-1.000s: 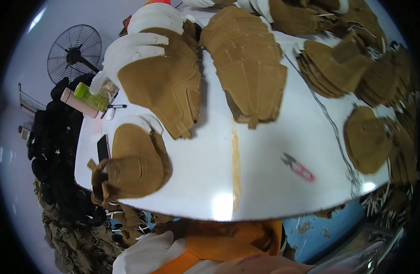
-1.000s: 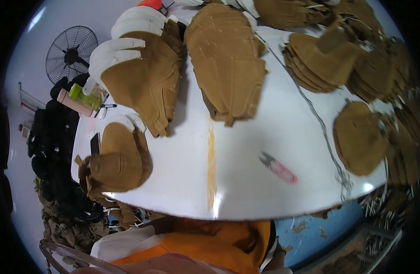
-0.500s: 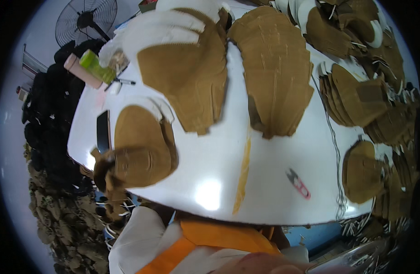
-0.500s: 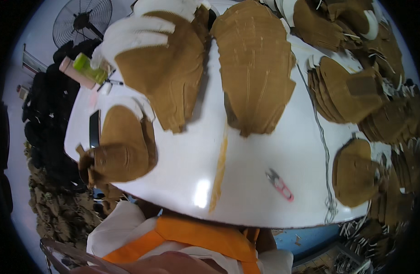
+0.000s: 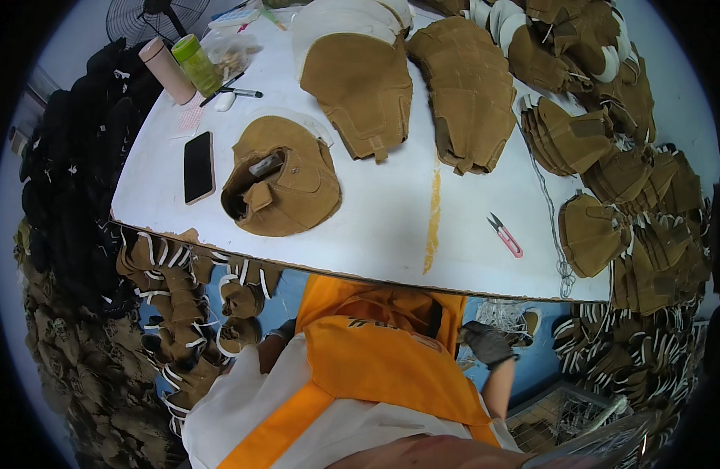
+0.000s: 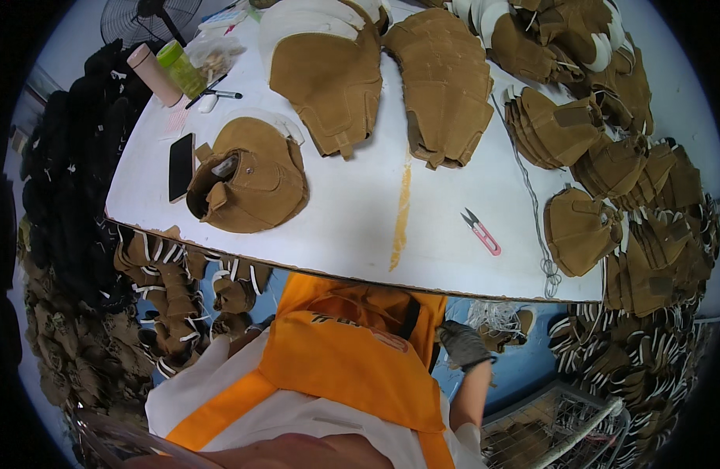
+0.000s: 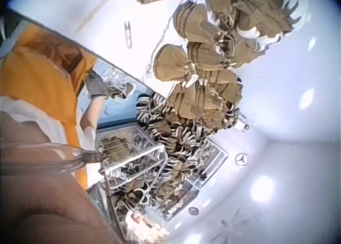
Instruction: The person picks up various shoe uppers, marks specific areas with a pen, and trims excess material and threads from the inside and outside using snips.
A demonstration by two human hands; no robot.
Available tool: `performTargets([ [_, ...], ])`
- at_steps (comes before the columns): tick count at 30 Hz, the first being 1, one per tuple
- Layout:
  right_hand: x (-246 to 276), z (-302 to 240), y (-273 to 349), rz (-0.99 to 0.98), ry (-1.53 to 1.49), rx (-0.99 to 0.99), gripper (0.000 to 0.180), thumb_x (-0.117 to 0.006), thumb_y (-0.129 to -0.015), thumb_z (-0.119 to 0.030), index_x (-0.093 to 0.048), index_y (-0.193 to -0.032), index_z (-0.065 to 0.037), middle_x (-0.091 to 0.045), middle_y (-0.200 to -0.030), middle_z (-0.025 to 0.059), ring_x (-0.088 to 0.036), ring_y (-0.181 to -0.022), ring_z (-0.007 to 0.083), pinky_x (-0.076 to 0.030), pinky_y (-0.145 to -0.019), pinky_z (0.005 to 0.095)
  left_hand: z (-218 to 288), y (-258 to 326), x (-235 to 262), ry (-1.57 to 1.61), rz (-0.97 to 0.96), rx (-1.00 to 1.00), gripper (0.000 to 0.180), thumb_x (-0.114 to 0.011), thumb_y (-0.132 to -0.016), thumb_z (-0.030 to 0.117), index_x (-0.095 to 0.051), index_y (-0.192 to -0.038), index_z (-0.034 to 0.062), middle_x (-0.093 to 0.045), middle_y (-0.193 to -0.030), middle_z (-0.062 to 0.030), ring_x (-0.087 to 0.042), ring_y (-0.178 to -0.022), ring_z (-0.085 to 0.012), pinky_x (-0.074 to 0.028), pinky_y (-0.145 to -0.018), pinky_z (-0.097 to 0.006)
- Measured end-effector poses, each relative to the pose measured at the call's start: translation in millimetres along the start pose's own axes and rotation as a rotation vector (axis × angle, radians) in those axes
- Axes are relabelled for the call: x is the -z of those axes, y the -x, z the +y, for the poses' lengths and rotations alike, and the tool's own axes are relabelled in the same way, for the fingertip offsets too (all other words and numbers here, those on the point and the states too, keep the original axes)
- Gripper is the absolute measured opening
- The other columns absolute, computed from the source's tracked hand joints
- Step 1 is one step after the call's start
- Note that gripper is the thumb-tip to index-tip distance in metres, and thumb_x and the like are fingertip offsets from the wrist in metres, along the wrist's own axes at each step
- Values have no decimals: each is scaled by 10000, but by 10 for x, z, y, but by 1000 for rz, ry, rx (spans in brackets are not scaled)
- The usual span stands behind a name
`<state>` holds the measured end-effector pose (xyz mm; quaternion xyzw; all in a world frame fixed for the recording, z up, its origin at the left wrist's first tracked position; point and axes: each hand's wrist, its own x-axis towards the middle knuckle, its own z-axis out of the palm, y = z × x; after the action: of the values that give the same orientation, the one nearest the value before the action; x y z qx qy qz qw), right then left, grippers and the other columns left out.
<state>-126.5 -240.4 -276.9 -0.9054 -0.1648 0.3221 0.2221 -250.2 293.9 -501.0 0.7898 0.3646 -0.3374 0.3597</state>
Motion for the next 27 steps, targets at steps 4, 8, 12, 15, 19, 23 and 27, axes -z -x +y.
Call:
performTargets([
  [4,1053,-936,62,65,-503,288,287,-569,-956,-263,-640,-1013,9,-666,-927,120,-649,-887,243,-506,-824,339,686,388,422,90,-177,-69,449,-549,-965,337,-566,-1249,-11,-637,-1176,-182,-639,-1031,-253,-502,-868,-340],
  [8,1515,-1711,-652,490,-342,405,276,-605,-922,-226,-621,-1096,-13,-655,-1007,122,-638,-924,242,-499,-844,336,1760,2010,1724,399,-548,-494,526,-554,-949,405,-575,-1226,-41,-640,-1167,-195,-649,-1008,-253,-508,-854,-352],
  [12,1801,-2020,-1501,794,-50,524,356,-651,-859,-148,-618,-1212,-123,-574,-1229,101,-557,-1098,260,-442,-949,346,2074,2129,2625,729,-762,-1478,606,-498,-944,516,-628,-1110,-53,-659,-1017,-207,-658,-911,-269,-511,-815,-417],
  [15,1876,-2112,-1960,913,337,616,437,-665,-814,-122,-618,-1242,-195,-508,-1339,78,-484,-1201,296,-373,-1041,393,2851,1991,3099,1009,-391,-1378,537,-435,-991,430,-549,-1212,-45,-632,-954,-119,-626,-893,-231,-486,-840,-382],
  [19,1819,-2150,-2407,948,464,694,458,-695,-780,-133,-631,-1226,-213,-517,-1333,65,-459,-1221,302,-353,-1056,405,3921,1591,3394,377,192,-1268,442,-420,-1015,349,-497,-1366,91,-577,-1260,-73,-539,-1130,-147,-422,-963,-278],
  [23,1644,-2095,-2593,1017,185,768,534,-745,-732,-117,-601,-1246,-129,-534,-1305,92,-516,-1152,325,-427,-997,403,4447,604,3590,364,84,-1129,553,-505,-972,428,-426,-1416,108,-506,-1367,-72,-487,-1209,-170,-361,-1049,-285],
  [27,1571,-2082,-2390,1112,-211,513,595,-731,-784,-107,-498,-1331,-88,-585,-1206,139,-543,-1108,325,-444,-983,399,4940,298,3429,523,-124,-1165,603,-576,-952,397,-403,-1411,45,-495,-1369,-76,-464,-1231,-168,-337,-1093,-272],
])
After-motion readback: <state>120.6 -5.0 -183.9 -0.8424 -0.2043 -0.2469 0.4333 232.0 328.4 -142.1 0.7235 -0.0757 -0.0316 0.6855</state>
